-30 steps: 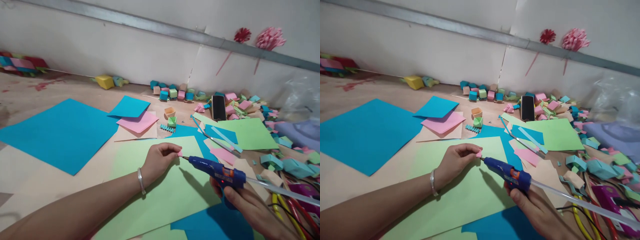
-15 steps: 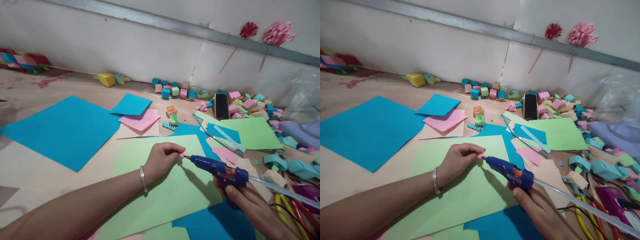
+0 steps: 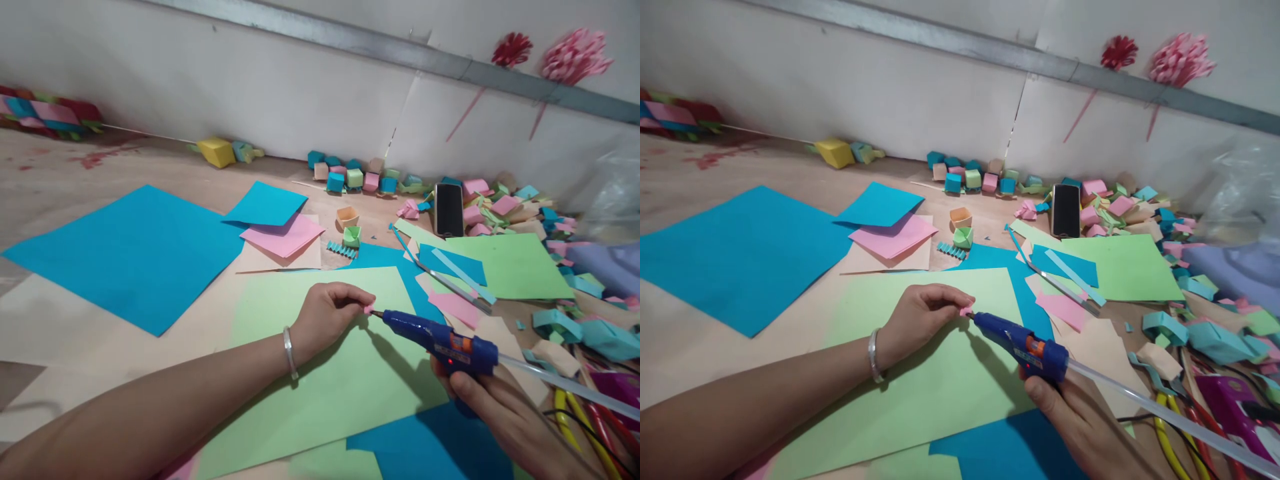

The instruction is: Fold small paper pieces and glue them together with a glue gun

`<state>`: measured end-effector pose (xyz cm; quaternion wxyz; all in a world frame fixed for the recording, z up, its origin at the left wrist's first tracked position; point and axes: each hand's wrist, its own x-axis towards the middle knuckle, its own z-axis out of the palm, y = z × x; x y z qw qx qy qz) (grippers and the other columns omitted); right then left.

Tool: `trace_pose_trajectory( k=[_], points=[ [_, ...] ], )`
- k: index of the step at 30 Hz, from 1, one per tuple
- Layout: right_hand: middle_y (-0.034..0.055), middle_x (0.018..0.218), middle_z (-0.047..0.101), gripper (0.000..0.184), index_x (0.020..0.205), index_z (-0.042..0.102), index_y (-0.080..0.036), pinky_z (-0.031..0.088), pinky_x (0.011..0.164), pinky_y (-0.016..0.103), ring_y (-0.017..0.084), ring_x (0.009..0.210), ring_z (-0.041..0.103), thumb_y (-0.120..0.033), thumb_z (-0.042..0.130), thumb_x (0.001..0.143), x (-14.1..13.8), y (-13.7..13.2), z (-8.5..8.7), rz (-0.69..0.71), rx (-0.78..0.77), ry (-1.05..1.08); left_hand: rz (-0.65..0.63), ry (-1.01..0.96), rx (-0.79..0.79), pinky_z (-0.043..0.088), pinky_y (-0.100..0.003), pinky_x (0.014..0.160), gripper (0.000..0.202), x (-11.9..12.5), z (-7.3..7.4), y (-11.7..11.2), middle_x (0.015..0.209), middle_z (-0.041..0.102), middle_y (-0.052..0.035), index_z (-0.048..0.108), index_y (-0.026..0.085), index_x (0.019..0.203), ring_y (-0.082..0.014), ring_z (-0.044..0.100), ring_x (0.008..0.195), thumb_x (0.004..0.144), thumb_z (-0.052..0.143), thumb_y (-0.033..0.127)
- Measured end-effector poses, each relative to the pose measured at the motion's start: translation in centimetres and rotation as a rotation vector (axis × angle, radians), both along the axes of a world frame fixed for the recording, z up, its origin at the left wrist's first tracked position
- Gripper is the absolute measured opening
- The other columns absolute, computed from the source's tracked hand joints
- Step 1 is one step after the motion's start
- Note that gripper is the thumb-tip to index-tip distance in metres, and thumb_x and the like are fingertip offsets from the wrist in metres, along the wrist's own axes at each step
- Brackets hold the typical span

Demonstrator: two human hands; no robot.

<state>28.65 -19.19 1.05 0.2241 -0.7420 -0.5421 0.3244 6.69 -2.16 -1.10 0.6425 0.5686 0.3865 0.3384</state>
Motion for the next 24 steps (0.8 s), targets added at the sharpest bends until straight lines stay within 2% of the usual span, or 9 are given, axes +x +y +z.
trace_pose_trajectory(
  k=[4,9,13,16,20,24],
  points=[
    [0.0092,0.101,0.075,0.048,0.103,0.074,-0.02,0.06,0.074,0.028,0.026,0.09,0.07,-0.058,0.05,0.087,0.3,-0.3,-0.5,0.001,0.0,-0.021,-0.011,0.032,-0.015,0.058,-0.028,0.069,0.015,0.1,-0.1,0.0,0.08,0.076,-0.0067,0.076,0.016,0.071,-0.0186,0.071,0.075,0.066,0.064,0.008],
    [0.0091,0.1,0.075,0.049,0.106,0.073,-0.02,0.059,0.062,0.024,0.023,0.081,0.071,-0.057,0.046,0.089,-0.1,-0.1,-0.2,0.011,-0.025,-0.04,-0.022,0.056,-0.036,0.058,-0.027,0.067,0.015,0.2,0.1,0.0,0.078,0.076,-0.0069,0.076,0.015,0.071,-0.0179,0.07,0.072,0.066,0.064,0.007],
    [0.0075,0.094,0.076,0.049,0.098,0.074,-0.02,0.059,0.07,0.026,0.024,0.084,0.071,-0.059,0.046,0.088,-0.8,0.6,1.0,0.015,0.031,-0.058,-0.001,0.06,-0.039,0.057,-0.024,0.066,0.011,0.2,0.2,0.0,0.078,0.076,-0.0063,0.077,0.015,0.071,-0.0167,0.07,0.072,0.067,0.068,0.009],
    [0.0072,0.092,0.076,0.048,0.095,0.075,-0.021,0.059,0.071,0.027,0.024,0.083,0.071,-0.058,0.047,0.087,-1.2,0.9,1.7,0.042,0.052,-0.048,-0.004,0.049,-0.046,0.056,-0.023,0.067,0.01,0.2,0.1,0.1,0.078,0.076,-0.0061,0.077,0.015,0.071,-0.0159,0.069,0.072,0.067,0.07,0.009],
    [0.0074,0.091,0.076,0.045,0.095,0.075,-0.021,0.059,0.074,0.029,0.024,0.081,0.07,-0.057,0.048,0.087,-1.0,0.8,1.5,0.036,0.078,-0.099,-0.008,0.043,-0.052,0.056,-0.022,0.067,0.011,0.2,0.0,0.1,0.078,0.076,-0.0056,0.077,0.015,0.071,-0.015,0.069,0.072,0.067,0.07,0.008],
    [0.0072,0.095,0.076,0.043,0.099,0.074,-0.022,0.059,0.068,0.026,0.024,0.083,0.071,-0.055,0.05,0.087,-0.5,0.3,1.0,0.022,0.035,-0.117,-0.011,0.052,-0.052,0.055,-0.022,0.066,0.009,0.1,-0.1,0.1,0.078,0.076,-0.0053,0.077,0.016,0.072,-0.0146,0.069,0.071,0.067,0.071,0.01]
  ],
)
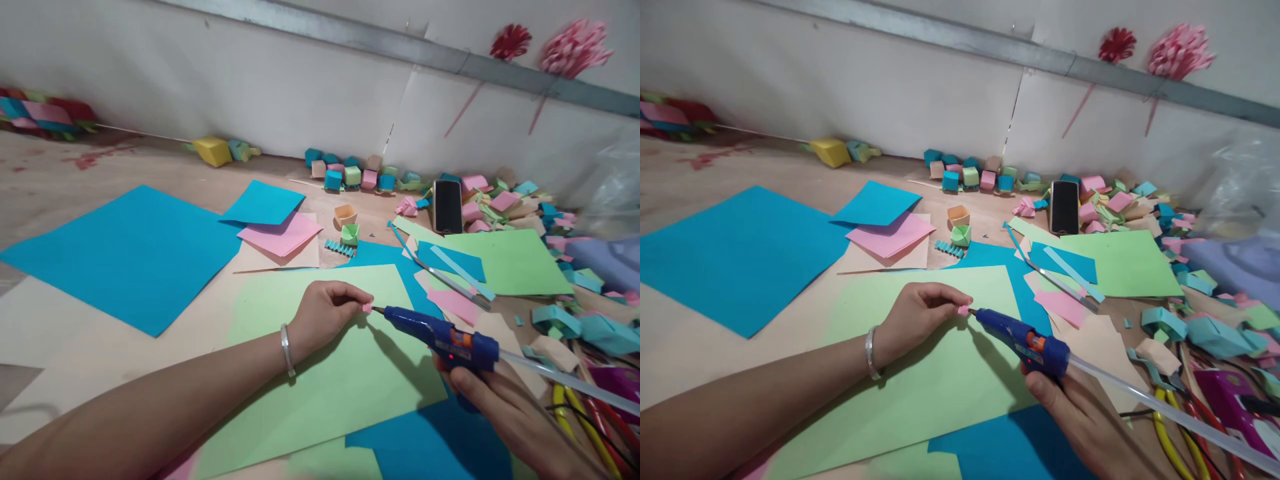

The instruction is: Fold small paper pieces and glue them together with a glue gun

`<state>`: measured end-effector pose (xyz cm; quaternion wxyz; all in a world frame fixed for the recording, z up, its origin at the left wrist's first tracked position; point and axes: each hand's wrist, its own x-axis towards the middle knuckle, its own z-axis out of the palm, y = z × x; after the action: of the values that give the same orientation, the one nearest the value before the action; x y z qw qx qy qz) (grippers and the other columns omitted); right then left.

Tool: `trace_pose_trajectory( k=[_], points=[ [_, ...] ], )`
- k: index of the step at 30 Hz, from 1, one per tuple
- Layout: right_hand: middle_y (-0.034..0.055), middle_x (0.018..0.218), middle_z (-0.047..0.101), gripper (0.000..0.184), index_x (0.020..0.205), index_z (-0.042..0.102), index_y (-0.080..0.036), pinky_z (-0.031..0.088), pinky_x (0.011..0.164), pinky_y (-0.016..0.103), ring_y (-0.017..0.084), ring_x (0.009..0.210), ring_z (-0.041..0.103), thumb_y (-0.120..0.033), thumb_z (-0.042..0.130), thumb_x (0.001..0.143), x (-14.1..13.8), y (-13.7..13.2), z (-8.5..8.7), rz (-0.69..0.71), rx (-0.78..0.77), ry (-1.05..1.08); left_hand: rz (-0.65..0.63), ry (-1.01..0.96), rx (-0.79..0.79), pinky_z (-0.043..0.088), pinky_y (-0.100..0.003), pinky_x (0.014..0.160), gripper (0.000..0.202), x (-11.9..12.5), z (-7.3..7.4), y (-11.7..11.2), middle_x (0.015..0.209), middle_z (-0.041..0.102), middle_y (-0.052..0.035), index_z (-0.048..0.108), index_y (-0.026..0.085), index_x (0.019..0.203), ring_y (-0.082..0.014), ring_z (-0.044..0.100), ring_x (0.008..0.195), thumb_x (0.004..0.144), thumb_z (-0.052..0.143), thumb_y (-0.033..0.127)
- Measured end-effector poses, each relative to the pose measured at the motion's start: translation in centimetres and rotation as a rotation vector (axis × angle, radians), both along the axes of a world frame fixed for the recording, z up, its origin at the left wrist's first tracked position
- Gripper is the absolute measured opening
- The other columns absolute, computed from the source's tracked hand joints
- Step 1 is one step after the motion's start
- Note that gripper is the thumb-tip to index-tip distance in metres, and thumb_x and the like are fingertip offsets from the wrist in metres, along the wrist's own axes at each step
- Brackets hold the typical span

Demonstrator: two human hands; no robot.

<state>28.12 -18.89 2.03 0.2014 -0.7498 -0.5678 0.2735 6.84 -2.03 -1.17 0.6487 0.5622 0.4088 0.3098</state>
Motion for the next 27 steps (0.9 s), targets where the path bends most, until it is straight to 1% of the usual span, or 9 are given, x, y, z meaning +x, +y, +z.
trace_pose_trajectory(
  k=[2,7,10,13,16,21,24,25,27],
  points=[
    [0.0073,0.094,0.076,0.045,0.098,0.075,-0.021,0.059,0.066,0.025,0.024,0.082,0.071,-0.057,0.049,0.087,0.0,-0.1,0.0,-0.001,-0.015,0.014,0.0,0.0,0.002,0.056,-0.022,0.067,0.01,0.0,0.0,0.0,0.078,0.076,-0.005,0.077,0.016,0.072,-0.0147,0.069,0.072,0.067,0.071,0.01],
    [0.0088,0.096,0.075,0.049,0.098,0.075,-0.02,0.059,0.07,0.027,0.025,0.084,0.071,-0.059,0.048,0.087,-0.3,0.1,0.2,-0.019,-0.016,0.029,-0.004,-0.008,0.006,0.057,-0.024,0.069,0.012,0.0,0.0,0.0,0.078,0.076,-0.0047,0.076,0.016,0.072,-0.0154,0.07,0.074,0.068,0.069,0.008],
    [0.0084,0.096,0.075,0.048,0.099,0.074,-0.02,0.059,0.072,0.027,0.024,0.083,0.07,-0.058,0.046,0.088,-0.5,0.3,0.3,-0.016,-0.027,0.059,-0.013,-0.004,0.008,0.057,-0.024,0.07,0.012,0.0,0.0,0.0,0.079,0.076,-0.0052,0.076,0.016,0.073,-0.0156,0.07,0.075,0.068,0.068,0.009],
    [0.0083,0.095,0.075,0.049,0.096,0.074,-0.02,0.058,0.073,0.029,0.024,0.085,0.069,-0.059,0.045,0.088,-0.6,0.2,0.4,-0.008,-0.036,0.093,-0.024,-0.002,0.007,0.057,-0.025,0.07,0.012,0.0,0.0,0.1,0.079,0.076,-0.0057,0.076,0.015,0.072,-0.0161,0.07,0.074,0.068,0.067,0.009],
    [0.0084,0.095,0.074,0.048,0.097,0.073,-0.021,0.058,0.072,0.029,0.024,0.084,0.069,-0.059,0.045,0.088,-0.6,0.2,0.4,-0.015,-0.034,0.112,-0.022,0.0,0.008,0.057,-0.026,0.07,0.013,0.0,0.1,0.0,0.078,0.076,-0.006,0.076,0.016,0.071,-0.0165,0.07,0.073,0.068,0.066,0.009],
    [0.0081,0.094,0.074,0.043,0.098,0.073,-0.022,0.058,0.07,0.03,0.025,0.085,0.068,-0.057,0.05,0.086,-0.5,0.4,0.3,-0.017,-0.025,0.11,0.003,-0.023,-0.018,0.056,-0.026,0.069,0.007,0.0,0.1,0.1,0.079,0.076,-0.0069,0.076,0.016,0.07,-0.0172,0.069,0.074,0.066,0.071,0.013],
    [0.0075,0.088,0.074,0.043,0.095,0.073,-0.022,0.057,0.064,0.03,0.024,0.079,0.068,-0.057,0.048,0.087,-0.2,0.5,0.9,-0.041,-0.012,0.127,0.002,-0.047,-0.061,0.054,-0.025,0.061,0.009,0.0,0.4,0.2,0.077,0.075,-0.0077,0.076,0.014,0.073,-0.0154,0.067,0.066,0.065,0.075,0.019],
    [0.0075,0.086,0.074,0.043,0.095,0.073,-0.022,0.056,0.062,0.03,0.024,0.078,0.068,-0.056,0.048,0.088,0.2,0.5,1.2,-0.061,0.003,0.122,-0.004,-0.05,-0.078,0.053,-0.024,0.058,0.012,0.0,0.5,0.2,0.075,0.074,-0.0076,0.076,0.013,0.075,-0.0145,0.065,0.061,0.065,0.076,0.021],
    [0.0071,0.086,0.073,0.041,0.096,0.073,-0.021,0.055,0.063,0.03,0.024,0.08,0.067,-0.054,0.049,0.087,1.6,0.4,2.1,-0.112,0.067,0.08,0.014,-0.046,-0.083,0.054,-0.025,0.058,0.017,0.0,0.7,0.3,0.074,0.074,-0.008,0.075,0.012,0.076,-0.0149,0.065,0.06,0.063,0.078,0.023]
  ],
)
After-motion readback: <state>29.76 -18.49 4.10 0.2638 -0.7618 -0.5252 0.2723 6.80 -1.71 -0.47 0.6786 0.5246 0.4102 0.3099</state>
